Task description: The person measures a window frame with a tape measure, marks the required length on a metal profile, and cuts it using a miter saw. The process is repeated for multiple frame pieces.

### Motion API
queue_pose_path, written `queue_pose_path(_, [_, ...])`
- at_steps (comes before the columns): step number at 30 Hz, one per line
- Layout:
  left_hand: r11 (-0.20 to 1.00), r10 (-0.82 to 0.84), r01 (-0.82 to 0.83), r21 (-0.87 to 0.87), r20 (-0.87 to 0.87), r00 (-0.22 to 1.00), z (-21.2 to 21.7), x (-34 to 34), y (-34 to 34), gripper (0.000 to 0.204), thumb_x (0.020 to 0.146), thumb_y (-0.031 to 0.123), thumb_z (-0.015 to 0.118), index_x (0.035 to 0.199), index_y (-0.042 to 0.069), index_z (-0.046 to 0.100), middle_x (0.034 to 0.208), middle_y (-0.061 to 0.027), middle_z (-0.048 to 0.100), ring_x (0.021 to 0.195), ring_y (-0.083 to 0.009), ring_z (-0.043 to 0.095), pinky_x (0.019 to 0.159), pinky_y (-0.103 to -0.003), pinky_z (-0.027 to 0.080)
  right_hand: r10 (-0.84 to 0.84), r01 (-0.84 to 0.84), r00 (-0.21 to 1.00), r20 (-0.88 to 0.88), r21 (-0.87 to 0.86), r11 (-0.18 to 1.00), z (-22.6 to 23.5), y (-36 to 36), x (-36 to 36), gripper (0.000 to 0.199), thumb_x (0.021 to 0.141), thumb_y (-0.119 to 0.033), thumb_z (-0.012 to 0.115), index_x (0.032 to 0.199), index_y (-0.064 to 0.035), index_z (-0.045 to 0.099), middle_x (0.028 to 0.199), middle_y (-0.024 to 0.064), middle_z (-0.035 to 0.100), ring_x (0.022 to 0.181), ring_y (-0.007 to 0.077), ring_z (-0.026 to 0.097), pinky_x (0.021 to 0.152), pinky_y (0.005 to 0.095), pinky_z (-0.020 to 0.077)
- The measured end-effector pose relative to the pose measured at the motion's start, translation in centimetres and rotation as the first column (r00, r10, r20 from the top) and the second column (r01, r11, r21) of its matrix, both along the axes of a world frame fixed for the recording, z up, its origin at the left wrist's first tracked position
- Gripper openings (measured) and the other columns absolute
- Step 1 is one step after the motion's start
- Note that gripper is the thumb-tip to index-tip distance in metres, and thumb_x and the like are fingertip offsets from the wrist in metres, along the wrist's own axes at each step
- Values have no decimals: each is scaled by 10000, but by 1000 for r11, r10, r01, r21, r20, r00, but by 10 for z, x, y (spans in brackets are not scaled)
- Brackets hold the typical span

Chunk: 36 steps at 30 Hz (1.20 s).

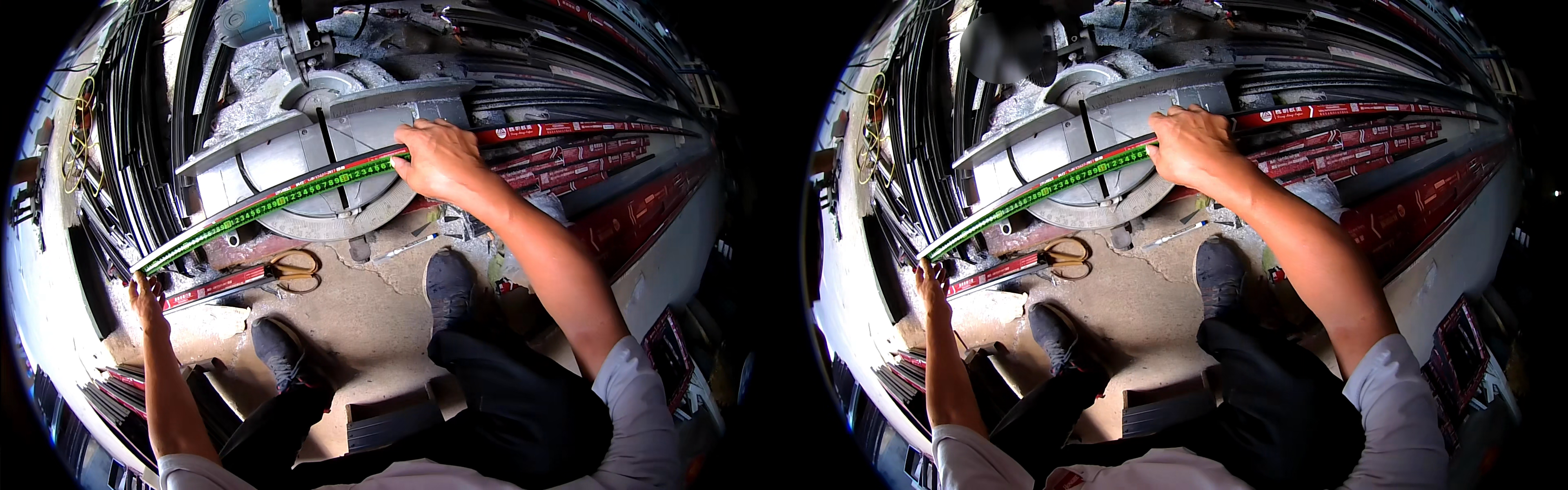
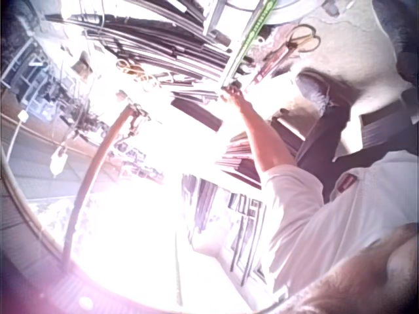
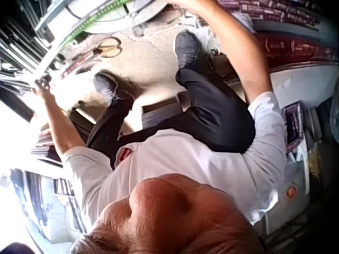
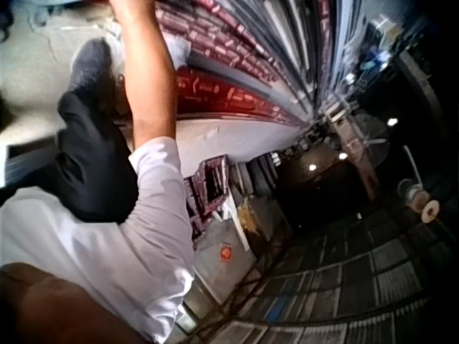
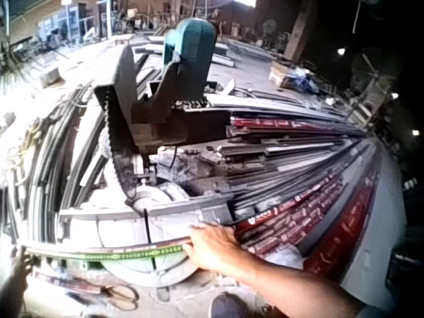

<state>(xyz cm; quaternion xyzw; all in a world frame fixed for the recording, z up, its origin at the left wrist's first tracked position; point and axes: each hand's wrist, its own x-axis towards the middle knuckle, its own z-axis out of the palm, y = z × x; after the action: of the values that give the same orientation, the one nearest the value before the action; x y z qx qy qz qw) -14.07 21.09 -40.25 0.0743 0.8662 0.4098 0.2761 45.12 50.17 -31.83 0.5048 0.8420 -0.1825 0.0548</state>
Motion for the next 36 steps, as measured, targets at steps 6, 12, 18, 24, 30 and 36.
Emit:
queue_pose_path(6, [999,-21,18,44,65,998,1,-5,-2,591,1070,609,669,1453,174,556,1188,-37,733,1107,-192,675,998,-413,519,14,-13,999,-41,20,1000,-1,0,2,319,961,-337,778,1103,-60,706,1115,164,738,1123,423,702,940,560,557])
queue_pose_path(12, [998,-5,-1,65,82,997,-3,-10,-1,558,1056,595,700,1390,163,582,1170,-33,735,1106,-200,683,990,-404,519,32,-29,998,-54,44,999,-1,0,3,310,960,-329,775,1094,-58,708,1102,172,740,1111,428,706,935,566,559])
queue_pose_path(18, [997,-31,23,80,109,994,-5,-27,-8,590,1051,586,711,1414,141,577,1266,-61,713,1197,-228,665,1062,-435,513,23,-21,999,-50,39,999,-2,0,0,301,959,-320,774,1092,-58,710,1111,175,744,1110,434,710,947,566,560])
queue_pose_path(24, [998,-29,21,66,124,992,-5,-27,-9,678,1024,593,747,1475,129,543,1371,-91,677,1278,-254,644,1075,-436,507,40,-40,999,-33,1,999,2,3,0,340,962,-318,772,1144,-32,756,1152,194,768,1123,419,727,920,554,587])
queue_pose_path(30, [997,-74,75,-7,100,992,-4,-27,-2,713,1018,643,724,1490,143,533,1383,-98,670,1327,-268,623,1123,-479,451,5,-5,1000,-8,25,1000,3,1,2,307,967,-328,770,1110,-62,713,1131,166,745,1125,419,710,948,570,559])
queue_pose_path(36, [949,-147,-38,-313,-547,824,2,-9,-5,801,1040,602,682,1514,-35,571,1432,-224,646,1321,-360,605,1131,-445,464,37,-37,999,-31,-2,999,-1,2,-6,313,968,-330,770,1115,-60,712,1139,166,743,1133,425,707,940,576,558])
